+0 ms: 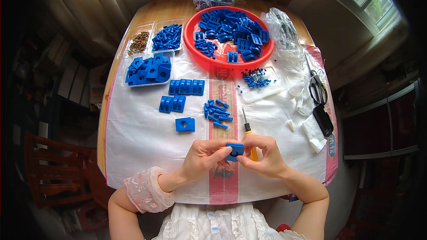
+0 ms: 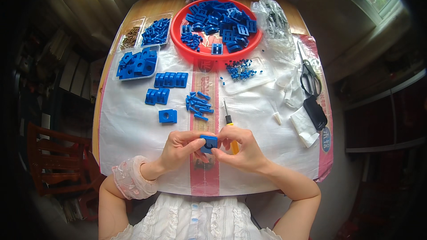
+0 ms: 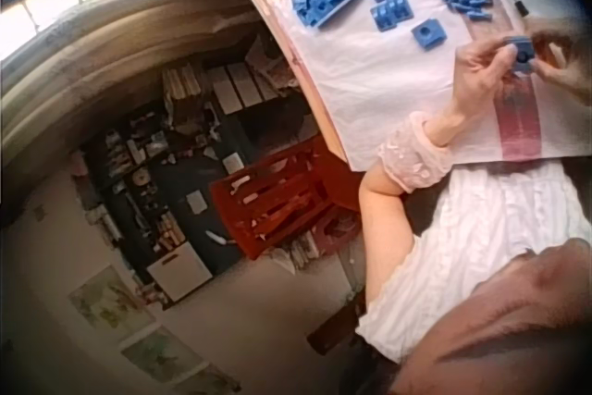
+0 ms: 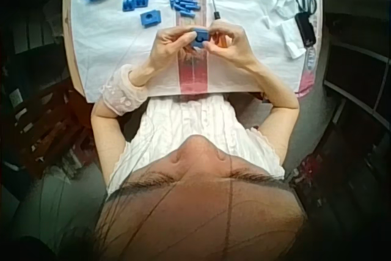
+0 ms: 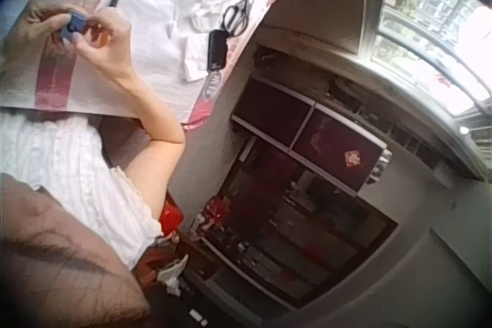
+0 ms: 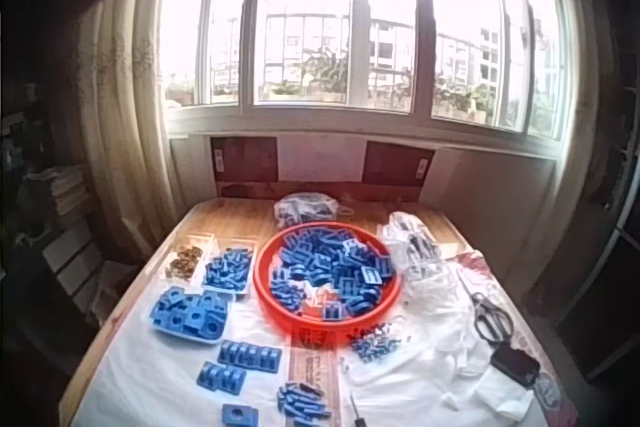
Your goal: Assembling blue plastic fixture components by applying glue and joining parts.
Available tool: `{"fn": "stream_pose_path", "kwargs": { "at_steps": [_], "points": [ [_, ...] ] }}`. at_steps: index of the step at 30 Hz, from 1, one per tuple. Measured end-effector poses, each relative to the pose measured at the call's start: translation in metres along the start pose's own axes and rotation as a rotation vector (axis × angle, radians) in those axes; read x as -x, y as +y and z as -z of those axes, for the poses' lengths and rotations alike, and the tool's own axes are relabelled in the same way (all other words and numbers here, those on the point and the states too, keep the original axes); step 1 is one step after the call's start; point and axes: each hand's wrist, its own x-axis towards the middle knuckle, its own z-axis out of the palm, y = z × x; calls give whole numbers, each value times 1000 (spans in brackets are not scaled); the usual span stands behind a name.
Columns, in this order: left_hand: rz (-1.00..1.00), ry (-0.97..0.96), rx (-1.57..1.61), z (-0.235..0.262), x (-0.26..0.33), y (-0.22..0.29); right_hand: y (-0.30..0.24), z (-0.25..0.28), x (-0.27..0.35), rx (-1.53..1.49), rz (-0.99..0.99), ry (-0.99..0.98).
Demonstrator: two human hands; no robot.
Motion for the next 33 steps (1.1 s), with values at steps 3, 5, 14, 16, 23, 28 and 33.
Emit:
{"fn": "stream_pose_path", "kwargs": {
  "at_steps": [3, 5, 14, 16, 23, 28, 33],
  "points": [
    [-3, 1, 2, 0, 0, -1, -1, 0, 0, -1, -4, -2],
    [-3, 1, 9, 0, 0, -2, -1, 0, 0, -1, -10, -4],
    [-33, -13, 4, -3, 1, 0, -1, 2, 0, -18, -54, -15],
    [4, -10, -31, -2, 2, 0, 1, 0, 0, -18, -9, 14],
    [42, -28, -31, -3, 2, 4, -1, -1, -2, -7, 13, 60],
    [17, -26, -33, -3, 1, -3, 0, -2, -1, -4, 16, 85],
    [23, -37, -33, -2, 1, -3, -1, -1, -1, 24, -6, 89]
  ]
}}
